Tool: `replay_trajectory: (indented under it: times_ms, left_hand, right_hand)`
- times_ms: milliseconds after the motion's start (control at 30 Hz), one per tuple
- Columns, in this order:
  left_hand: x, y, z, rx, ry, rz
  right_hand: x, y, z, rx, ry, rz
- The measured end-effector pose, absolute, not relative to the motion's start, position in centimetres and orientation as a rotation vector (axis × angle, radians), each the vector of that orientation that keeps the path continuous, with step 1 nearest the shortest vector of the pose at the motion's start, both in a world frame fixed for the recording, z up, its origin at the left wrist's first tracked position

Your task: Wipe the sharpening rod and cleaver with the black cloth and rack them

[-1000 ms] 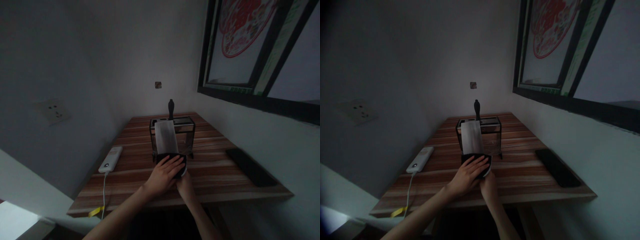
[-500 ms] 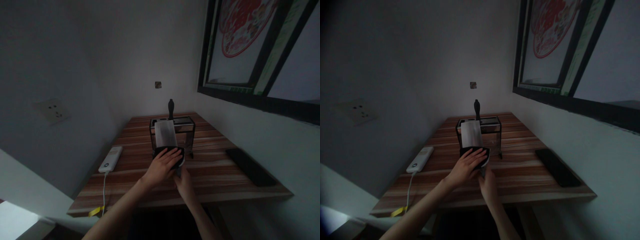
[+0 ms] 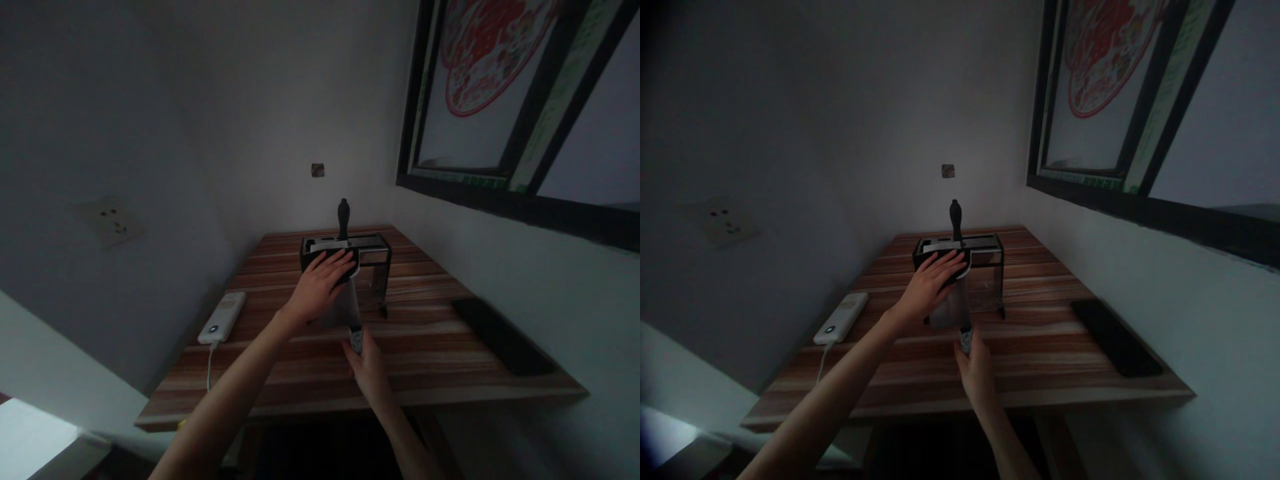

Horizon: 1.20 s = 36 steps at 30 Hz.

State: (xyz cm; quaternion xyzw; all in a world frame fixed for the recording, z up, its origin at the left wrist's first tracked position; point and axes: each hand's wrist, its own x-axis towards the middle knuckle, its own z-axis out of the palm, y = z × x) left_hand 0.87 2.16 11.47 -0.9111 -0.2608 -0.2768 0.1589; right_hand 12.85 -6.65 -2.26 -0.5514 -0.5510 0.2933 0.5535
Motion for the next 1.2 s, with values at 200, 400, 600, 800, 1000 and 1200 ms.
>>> replay_trajectory:
  times_ms: [200, 400, 600, 800, 1000, 1200]
  left_hand:
    - [0.7, 3.5, 13.2, -2.616, -0.709, -0.791]
    - [0.9, 4.1, 13.7, -2.585, -0.732, -0.828]
    - [1.2, 3.9, 13.3, -2.538, -0.77, -0.837]
    - [1.2, 2.7, 12.0, -2.533, -0.785, -0.824]
    - [1.0, 0.1, 9.2, -2.597, -0.789, -0.743]
    - [0.9, -2.3, 6.3, -2.69, -0.755, -0.657]
  right_hand:
    - [13.0, -6.6, -2.4, -1.289, -1.315, 0.579]
    - [13.0, -6.4, -2.4, -1.297, -1.324, 0.539]
    - [13.1, -6.5, -2.5, -1.317, -1.316, 0.521]
    - [13.0, -6.6, -2.5, -1.32, -1.313, 0.518]
    - [12.8, -6.6, -2.5, -1.304, -1.308, 0.552]
    - [13.0, -6.5, -2.7, -1.269, -1.316, 0.562]
